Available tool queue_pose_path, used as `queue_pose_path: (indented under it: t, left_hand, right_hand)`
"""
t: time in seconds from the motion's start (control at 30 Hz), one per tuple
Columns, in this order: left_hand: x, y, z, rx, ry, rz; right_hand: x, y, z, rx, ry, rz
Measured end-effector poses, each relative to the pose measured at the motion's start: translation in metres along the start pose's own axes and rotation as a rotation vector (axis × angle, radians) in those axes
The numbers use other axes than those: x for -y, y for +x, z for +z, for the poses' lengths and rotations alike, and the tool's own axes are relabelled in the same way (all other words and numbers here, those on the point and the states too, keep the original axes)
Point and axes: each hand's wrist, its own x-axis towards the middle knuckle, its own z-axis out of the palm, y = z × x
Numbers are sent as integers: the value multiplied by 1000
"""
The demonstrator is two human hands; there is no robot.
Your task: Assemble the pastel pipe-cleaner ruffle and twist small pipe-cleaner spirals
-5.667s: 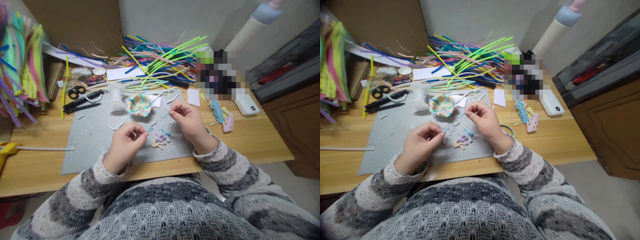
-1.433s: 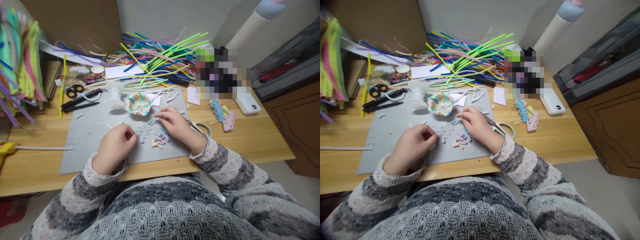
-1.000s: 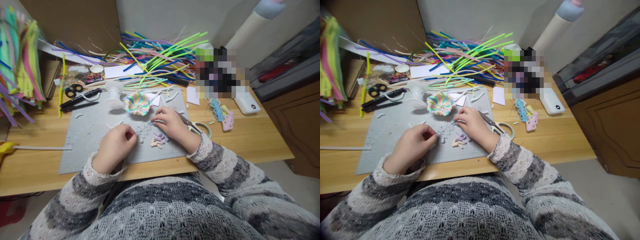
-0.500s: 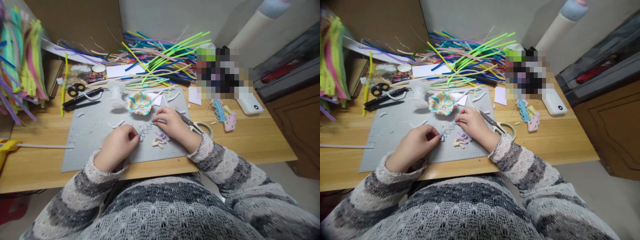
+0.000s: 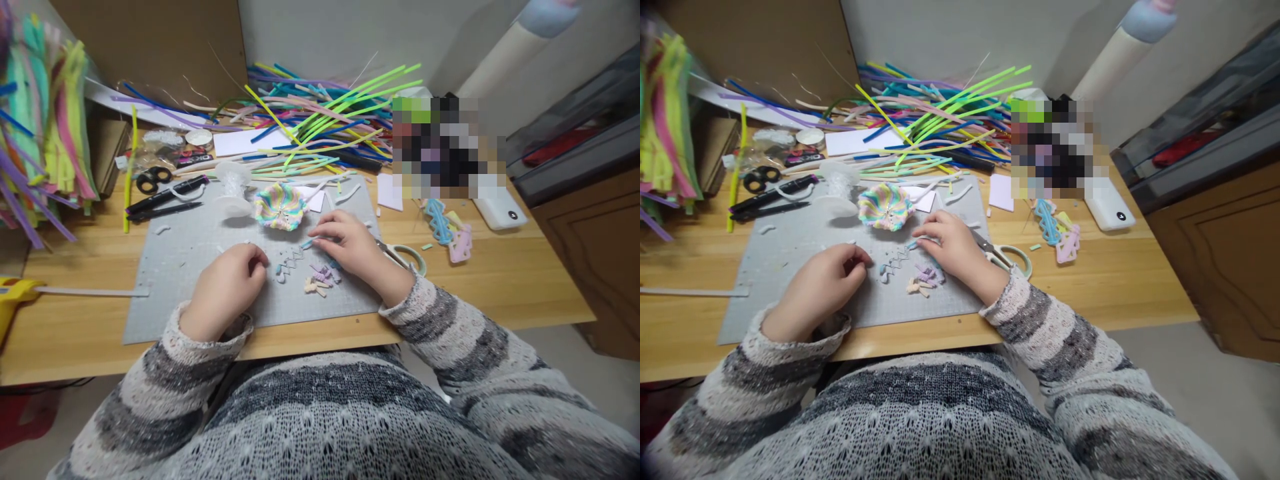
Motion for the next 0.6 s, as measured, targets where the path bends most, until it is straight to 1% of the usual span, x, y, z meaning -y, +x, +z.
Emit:
queue_pose_path:
  t: [0.1,0.17,0.2,0.27,0.33,0.4,0.53,0.6]
  left_hand:
    - [-2,-2,-1,-52,-42,-14]
    - [-3,-3,-2,-104,-90,-7]
    - [-3,-3,-1,-138,-116,7]
    - [-3,-4,0,-217,-167,47]
    - [-3,-4,1,-286,-203,81]
    - [-3,-4,2,-324,-223,97]
    - [-2,-4,3,-339,-233,122]
    - [-2,-4,3,-342,-235,132]
  right_hand:
    - [1,-1,-17,-23,2,28]
    - [1,-2,-29,38,-66,74]
    - [1,-2,-35,96,-106,97]
    - [2,-4,-43,258,-149,136]
    - [4,-5,-46,422,-153,162]
    - [5,-7,-45,508,-171,168]
    - [6,-9,-41,526,-227,150]
    - [6,-9,-40,513,-244,175]
